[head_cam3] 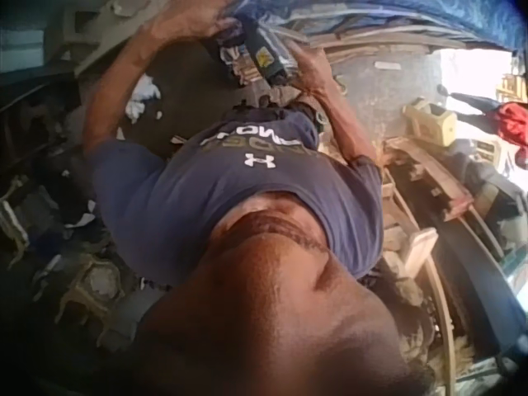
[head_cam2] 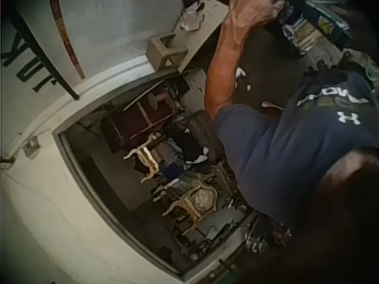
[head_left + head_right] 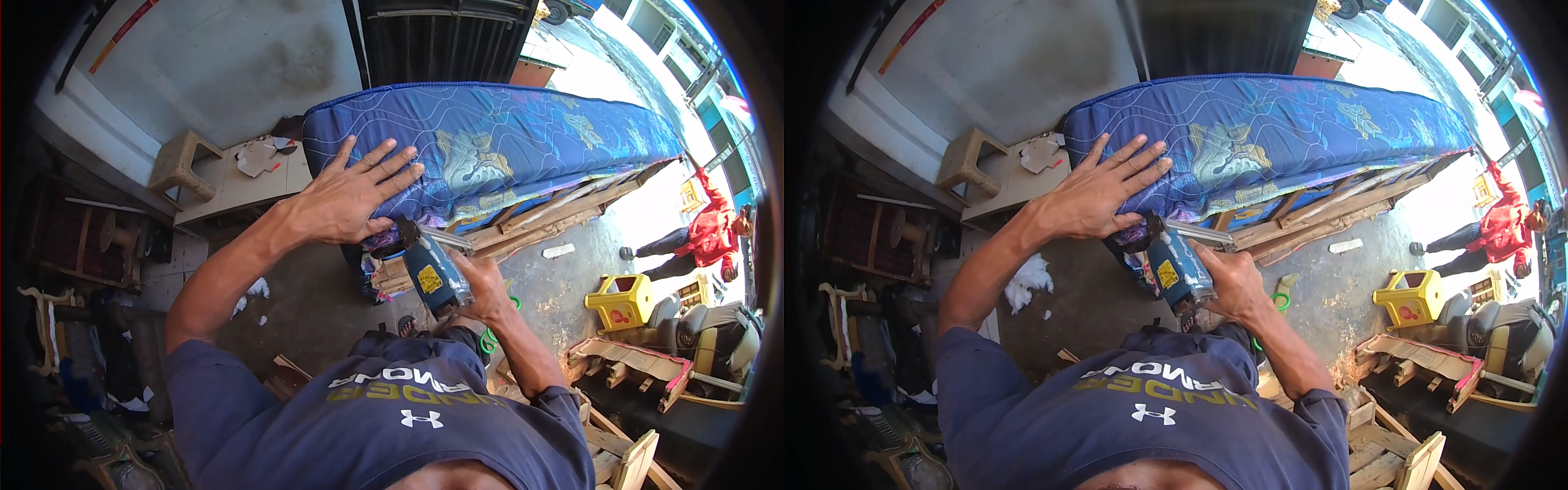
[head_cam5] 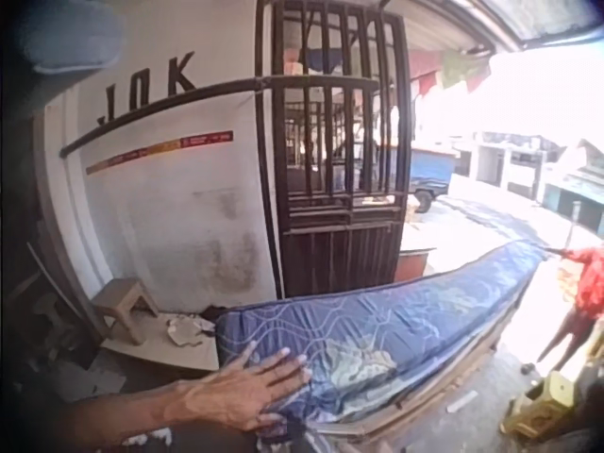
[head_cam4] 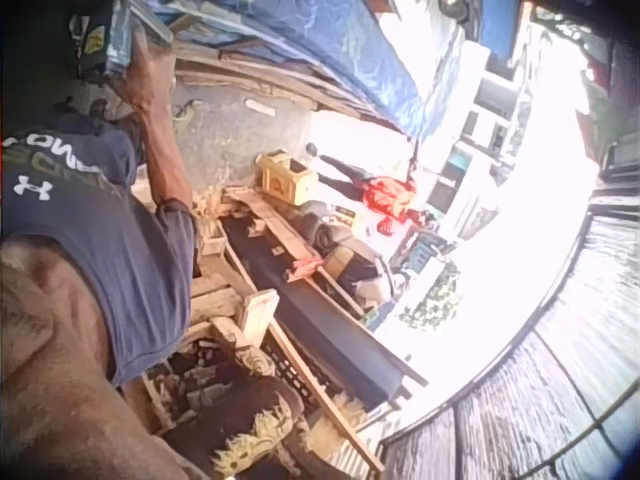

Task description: The person staples fabric onto a wooden furniture frame using a pneumatic stapler.

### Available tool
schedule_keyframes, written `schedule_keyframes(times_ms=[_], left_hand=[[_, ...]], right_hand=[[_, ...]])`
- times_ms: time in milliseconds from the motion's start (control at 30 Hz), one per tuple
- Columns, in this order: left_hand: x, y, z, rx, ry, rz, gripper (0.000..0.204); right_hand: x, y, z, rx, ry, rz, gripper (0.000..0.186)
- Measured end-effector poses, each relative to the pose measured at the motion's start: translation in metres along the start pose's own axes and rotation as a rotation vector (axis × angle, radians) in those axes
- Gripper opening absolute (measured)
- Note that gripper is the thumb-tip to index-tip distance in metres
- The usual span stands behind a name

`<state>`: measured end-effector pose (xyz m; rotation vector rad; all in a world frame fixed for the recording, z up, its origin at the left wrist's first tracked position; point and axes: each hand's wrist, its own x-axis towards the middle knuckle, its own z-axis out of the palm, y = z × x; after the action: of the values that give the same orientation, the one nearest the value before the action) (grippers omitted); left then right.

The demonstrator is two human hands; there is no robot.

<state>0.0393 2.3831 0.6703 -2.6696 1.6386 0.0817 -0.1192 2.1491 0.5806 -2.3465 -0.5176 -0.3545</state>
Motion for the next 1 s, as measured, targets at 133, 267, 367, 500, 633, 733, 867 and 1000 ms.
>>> schedule_keyframes(times_ms=[133,267,367,500,633,733,867,1000], left_hand=[[0.0,-0.001,0.005,0.026,0.027,0.014,0.085],[-0.01,-0.005,0.005,-0.026,0.043,0.027,0.086],[-0.016,-0.004,0.01,-0.049,0.059,-0.012,0.089],[-0.014,-0.006,0.016,-0.087,0.116,0.022,0.092],[-0.02,-0.012,0.012,-0.13,0.085,0.027,0.096],[-0.021,-0.01,0.02,-0.157,0.107,0.031,0.097],[-0.022,-0.01,0.021,-0.176,0.135,0.022,0.095],[-0.029,0.004,0.041,-0.262,0.365,-0.025,0.086]], right_hand=[[0.009,0.004,-0.007,-0.138,-0.049,-0.042,0.052],[0.021,0.014,-0.018,-0.237,-0.137,-0.103,0.058],[0.022,0.004,-0.025,-0.228,-0.195,-0.075,0.063],[0.023,-0.001,-0.04,-0.207,-0.208,-0.137,0.066],[0.048,-0.016,-0.043,-0.318,-0.227,-0.267,0.058],[0.057,-0.022,-0.052,-0.402,-0.325,-0.262,0.057],[0.066,-0.03,-0.058,-0.451,-0.398,-0.248,0.059],[0.051,-0.028,-0.06,-0.288,-0.286,-0.239,0.064]])
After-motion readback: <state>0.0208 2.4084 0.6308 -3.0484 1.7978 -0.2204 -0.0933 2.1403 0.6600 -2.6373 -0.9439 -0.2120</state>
